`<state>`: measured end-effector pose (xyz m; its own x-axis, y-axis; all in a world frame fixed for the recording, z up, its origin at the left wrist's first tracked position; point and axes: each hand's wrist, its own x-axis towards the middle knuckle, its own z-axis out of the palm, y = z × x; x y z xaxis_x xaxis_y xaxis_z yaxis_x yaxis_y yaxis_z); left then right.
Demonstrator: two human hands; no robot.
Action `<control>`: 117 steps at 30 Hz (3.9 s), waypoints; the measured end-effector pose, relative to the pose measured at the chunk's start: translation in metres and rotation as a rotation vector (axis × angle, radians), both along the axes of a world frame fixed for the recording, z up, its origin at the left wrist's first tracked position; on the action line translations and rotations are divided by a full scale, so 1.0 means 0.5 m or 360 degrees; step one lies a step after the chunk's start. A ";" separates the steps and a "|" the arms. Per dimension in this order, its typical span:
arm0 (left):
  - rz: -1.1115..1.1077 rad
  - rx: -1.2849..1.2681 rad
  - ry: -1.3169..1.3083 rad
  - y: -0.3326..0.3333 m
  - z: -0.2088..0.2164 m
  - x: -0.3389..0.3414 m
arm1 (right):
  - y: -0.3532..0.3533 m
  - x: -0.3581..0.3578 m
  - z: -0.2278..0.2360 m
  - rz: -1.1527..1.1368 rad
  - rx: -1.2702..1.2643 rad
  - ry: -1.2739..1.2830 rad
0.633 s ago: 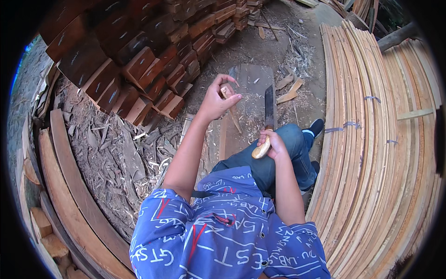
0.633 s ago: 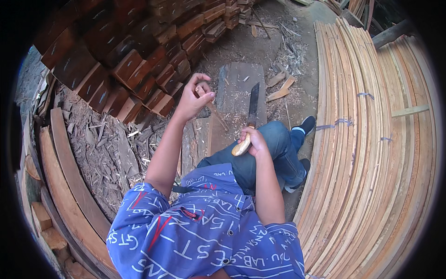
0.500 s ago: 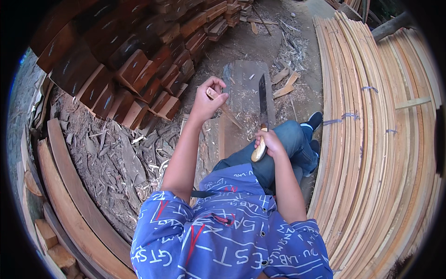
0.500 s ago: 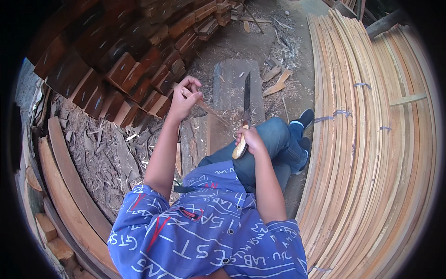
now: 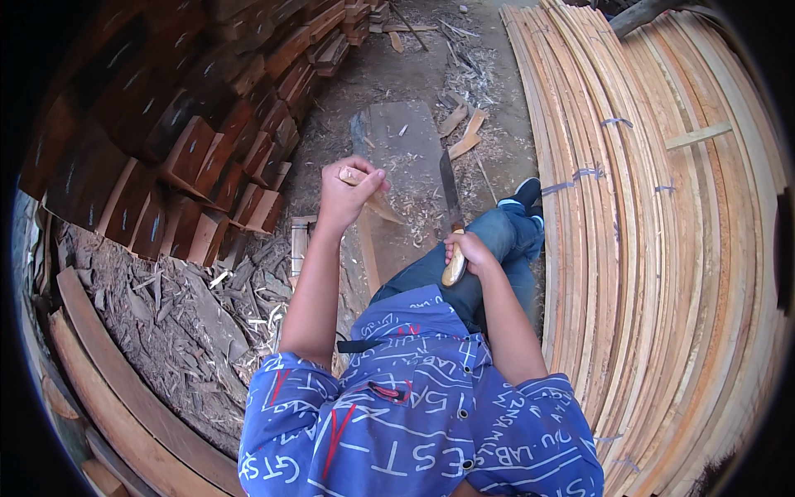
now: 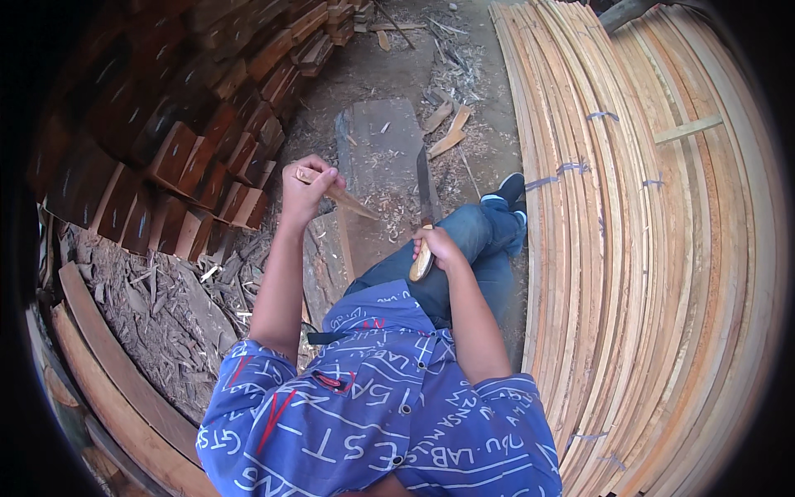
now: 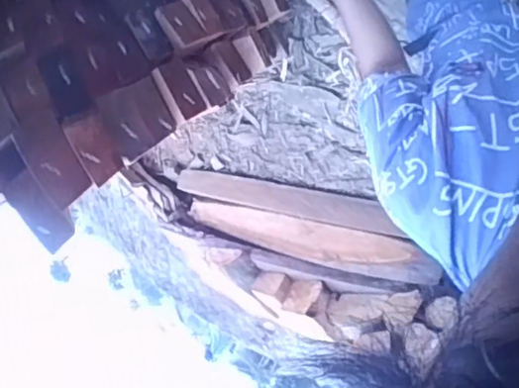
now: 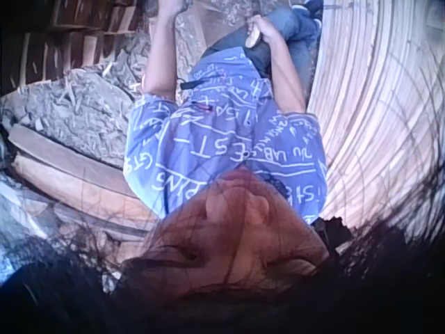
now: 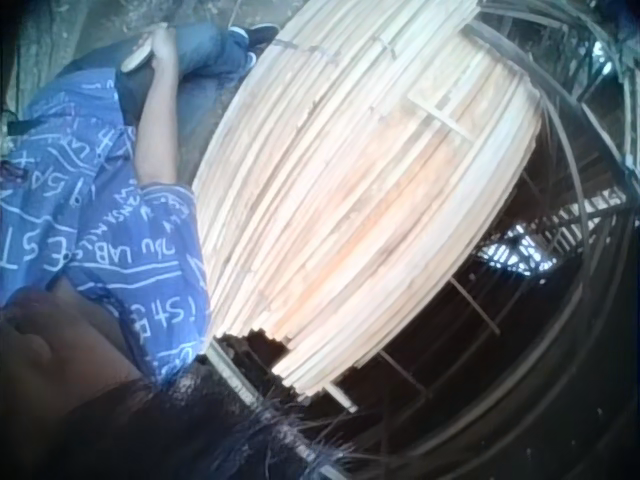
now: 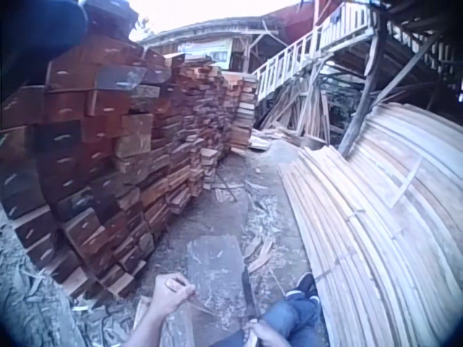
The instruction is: The person sits on the ground and uses a knife to shave and shape a piece of wood. They hold the wood in their left hand and carefully remove thin layers with the knife in their right hand, creating wood shavings.
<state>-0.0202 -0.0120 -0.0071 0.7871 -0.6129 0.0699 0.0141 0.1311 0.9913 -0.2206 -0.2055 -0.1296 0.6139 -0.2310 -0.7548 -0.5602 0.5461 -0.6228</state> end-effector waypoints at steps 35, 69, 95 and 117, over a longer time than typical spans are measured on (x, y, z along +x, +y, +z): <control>-0.0093 -0.0261 0.0024 0.000 -0.034 0.031 | 0.010 0.029 -0.035 0.0024 0.0210 0.0133; 0.0140 -0.0377 -0.0454 -0.007 -0.058 -0.040 | 0.108 0.157 0.023 0.0422 -0.0576 -0.0584; 0.0408 -0.0242 -0.0773 -0.056 -0.038 -0.033 | 0.072 0.159 0.021 0.0550 -0.0222 -0.0249; 0.0648 -0.0400 -0.0445 -0.015 -0.046 -0.025 | 0.107 0.175 0.091 0.0544 -0.0364 -0.0343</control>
<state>-0.0327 -0.0195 -0.0301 0.8875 -0.2005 0.4149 -0.3462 0.3038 0.8876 -0.1329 -0.1520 -0.0841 0.8213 -0.1338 -0.5546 -0.5286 0.1875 -0.8279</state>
